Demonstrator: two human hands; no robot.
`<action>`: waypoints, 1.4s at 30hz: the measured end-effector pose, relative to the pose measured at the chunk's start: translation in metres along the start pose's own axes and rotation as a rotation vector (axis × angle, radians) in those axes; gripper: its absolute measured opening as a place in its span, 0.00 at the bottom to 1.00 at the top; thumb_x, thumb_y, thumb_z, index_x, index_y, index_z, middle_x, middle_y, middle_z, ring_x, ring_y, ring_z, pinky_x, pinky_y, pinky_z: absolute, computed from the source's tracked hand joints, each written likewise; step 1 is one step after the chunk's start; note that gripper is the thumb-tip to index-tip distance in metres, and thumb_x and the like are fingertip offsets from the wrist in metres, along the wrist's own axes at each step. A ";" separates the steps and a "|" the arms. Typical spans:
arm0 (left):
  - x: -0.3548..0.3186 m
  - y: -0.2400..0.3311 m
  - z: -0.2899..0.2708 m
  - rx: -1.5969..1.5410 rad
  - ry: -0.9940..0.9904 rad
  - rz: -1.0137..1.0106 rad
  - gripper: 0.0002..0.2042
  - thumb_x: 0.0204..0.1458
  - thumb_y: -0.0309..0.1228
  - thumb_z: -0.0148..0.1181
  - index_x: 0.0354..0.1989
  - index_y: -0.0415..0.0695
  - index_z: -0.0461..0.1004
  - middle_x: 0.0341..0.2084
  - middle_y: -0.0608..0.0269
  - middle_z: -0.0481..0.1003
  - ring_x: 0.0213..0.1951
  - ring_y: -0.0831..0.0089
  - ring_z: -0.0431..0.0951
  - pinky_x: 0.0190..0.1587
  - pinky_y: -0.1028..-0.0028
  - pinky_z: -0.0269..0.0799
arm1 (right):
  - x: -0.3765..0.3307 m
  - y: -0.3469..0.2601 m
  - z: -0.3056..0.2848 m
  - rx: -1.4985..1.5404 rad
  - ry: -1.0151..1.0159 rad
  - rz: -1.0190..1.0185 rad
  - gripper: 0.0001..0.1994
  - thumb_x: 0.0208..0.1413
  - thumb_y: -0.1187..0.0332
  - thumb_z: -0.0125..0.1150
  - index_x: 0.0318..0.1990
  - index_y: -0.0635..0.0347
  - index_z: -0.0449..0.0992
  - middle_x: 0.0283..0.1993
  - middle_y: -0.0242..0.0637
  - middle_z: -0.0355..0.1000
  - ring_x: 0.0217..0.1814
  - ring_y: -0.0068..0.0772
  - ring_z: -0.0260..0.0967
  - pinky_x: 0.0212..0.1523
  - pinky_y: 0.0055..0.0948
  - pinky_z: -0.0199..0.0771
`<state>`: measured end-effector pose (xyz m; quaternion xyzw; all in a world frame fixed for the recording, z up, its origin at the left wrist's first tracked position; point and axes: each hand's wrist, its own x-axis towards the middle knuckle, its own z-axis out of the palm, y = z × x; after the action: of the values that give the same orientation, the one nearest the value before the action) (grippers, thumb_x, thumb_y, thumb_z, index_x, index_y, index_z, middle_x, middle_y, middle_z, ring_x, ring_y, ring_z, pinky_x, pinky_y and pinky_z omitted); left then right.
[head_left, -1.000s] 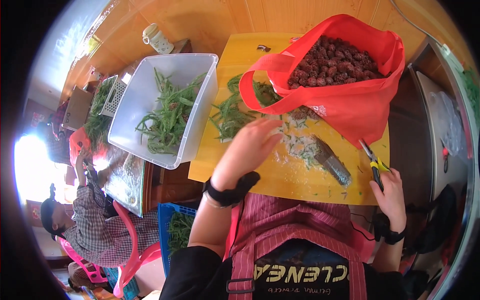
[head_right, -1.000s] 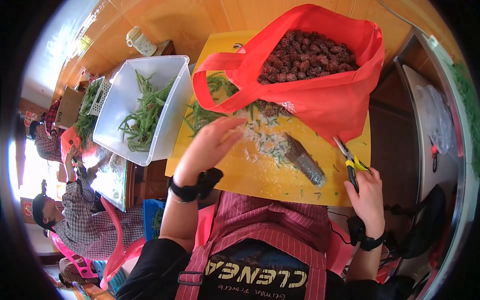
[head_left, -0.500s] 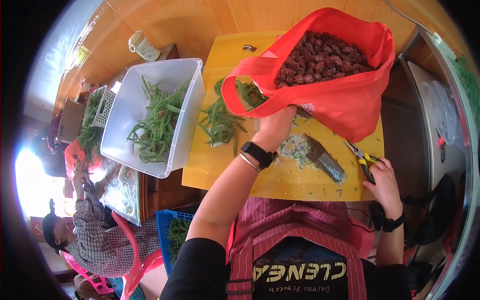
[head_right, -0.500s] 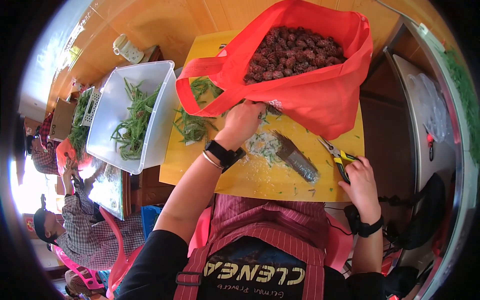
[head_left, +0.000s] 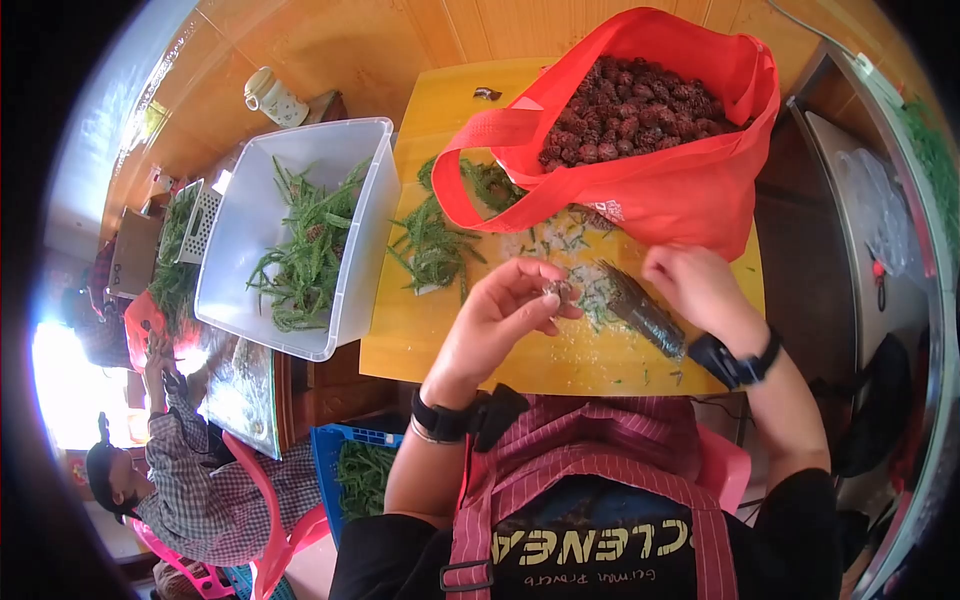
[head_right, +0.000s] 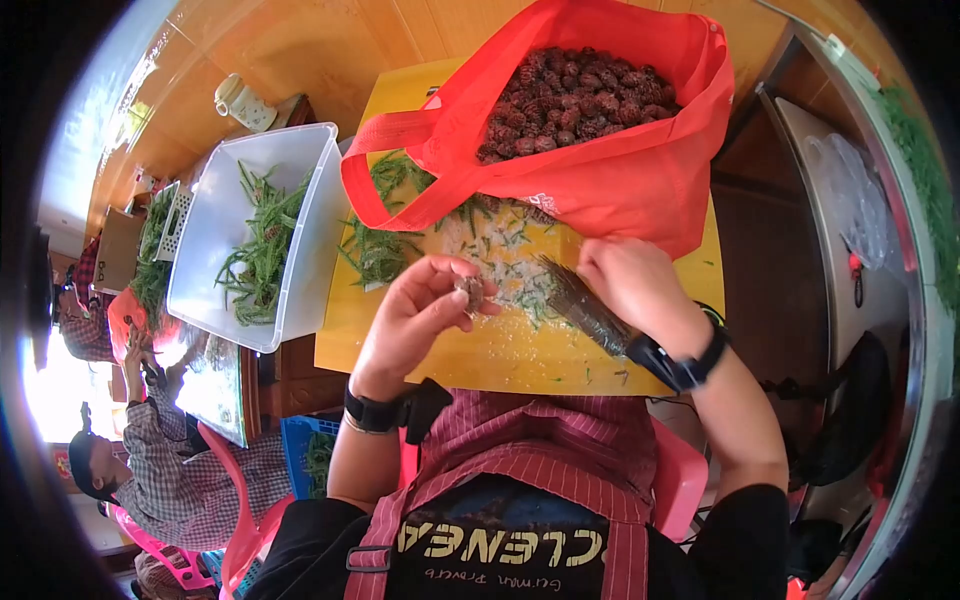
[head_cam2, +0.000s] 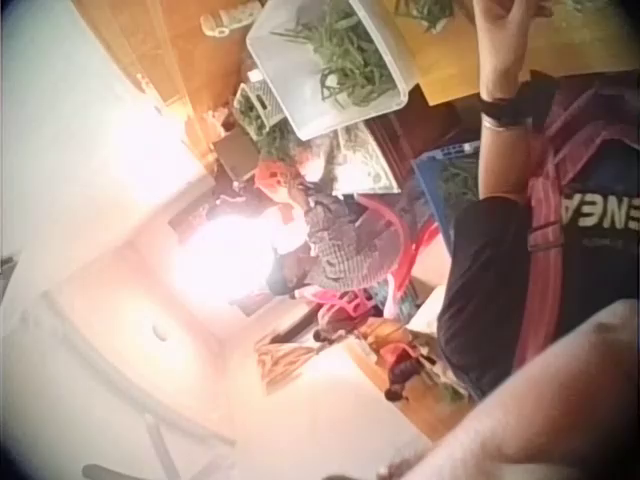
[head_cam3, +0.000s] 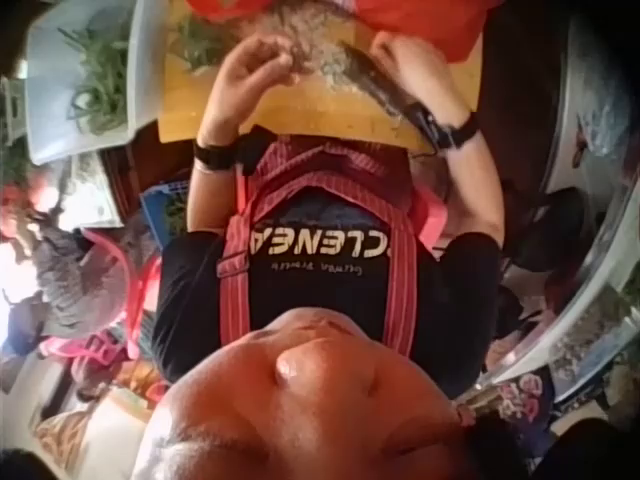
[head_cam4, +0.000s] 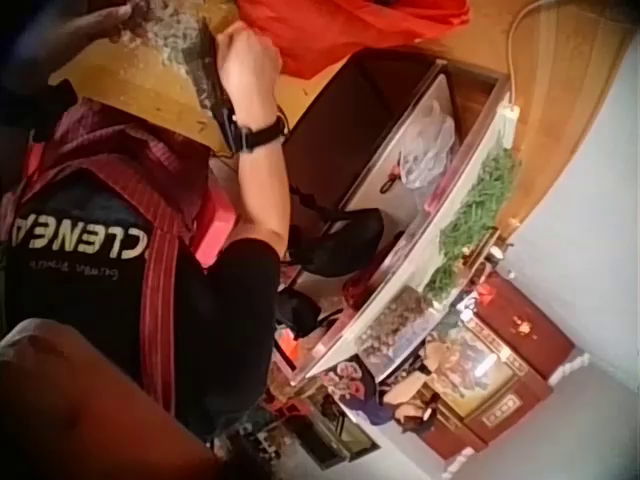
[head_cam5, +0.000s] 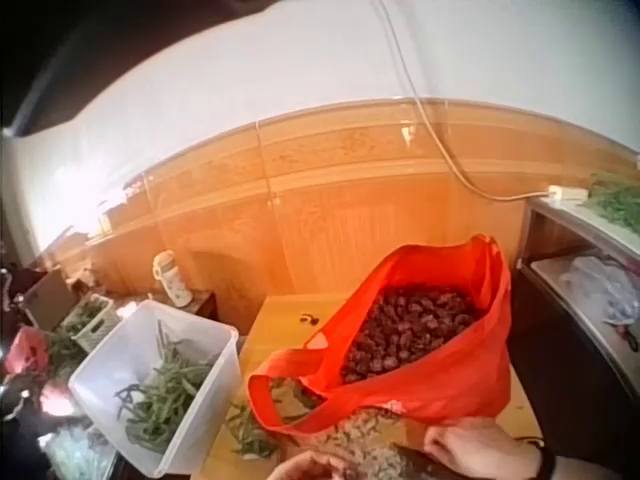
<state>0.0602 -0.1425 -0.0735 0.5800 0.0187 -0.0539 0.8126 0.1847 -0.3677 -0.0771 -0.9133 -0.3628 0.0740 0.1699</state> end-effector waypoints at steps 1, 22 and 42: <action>-0.002 -0.004 0.003 -0.040 -0.005 -0.019 0.12 0.55 0.25 0.49 0.47 0.41 0.63 0.42 0.54 0.72 0.42 0.67 0.75 0.38 0.80 0.70 | 0.015 0.002 0.014 -0.031 -0.020 0.022 0.06 0.48 0.66 0.55 0.28 0.58 0.72 0.26 0.44 0.70 0.33 0.46 0.69 0.33 0.40 0.68; 0.001 -0.025 0.022 -0.287 -0.024 0.044 0.19 0.48 0.23 0.58 0.49 0.40 0.65 0.38 0.60 0.73 0.42 0.65 0.76 0.37 0.78 0.74 | -0.013 -0.043 -0.046 1.339 0.404 -0.056 0.05 0.56 0.77 0.49 0.38 0.59 0.61 0.36 0.37 0.71 0.33 0.21 0.68 0.35 0.17 0.67; 0.010 -0.026 0.053 -0.453 -0.093 0.242 0.16 0.47 0.21 0.59 0.45 0.40 0.65 0.40 0.55 0.73 0.42 0.63 0.75 0.38 0.74 0.75 | -0.036 -0.054 0.021 1.683 0.437 -0.162 0.08 0.51 0.79 0.55 0.33 0.59 0.62 0.38 0.38 0.68 0.39 0.22 0.67 0.43 0.21 0.69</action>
<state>0.0654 -0.2017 -0.0813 0.3780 -0.0766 0.0228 0.9224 0.1185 -0.3503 -0.0766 -0.4494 -0.2107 0.1282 0.8586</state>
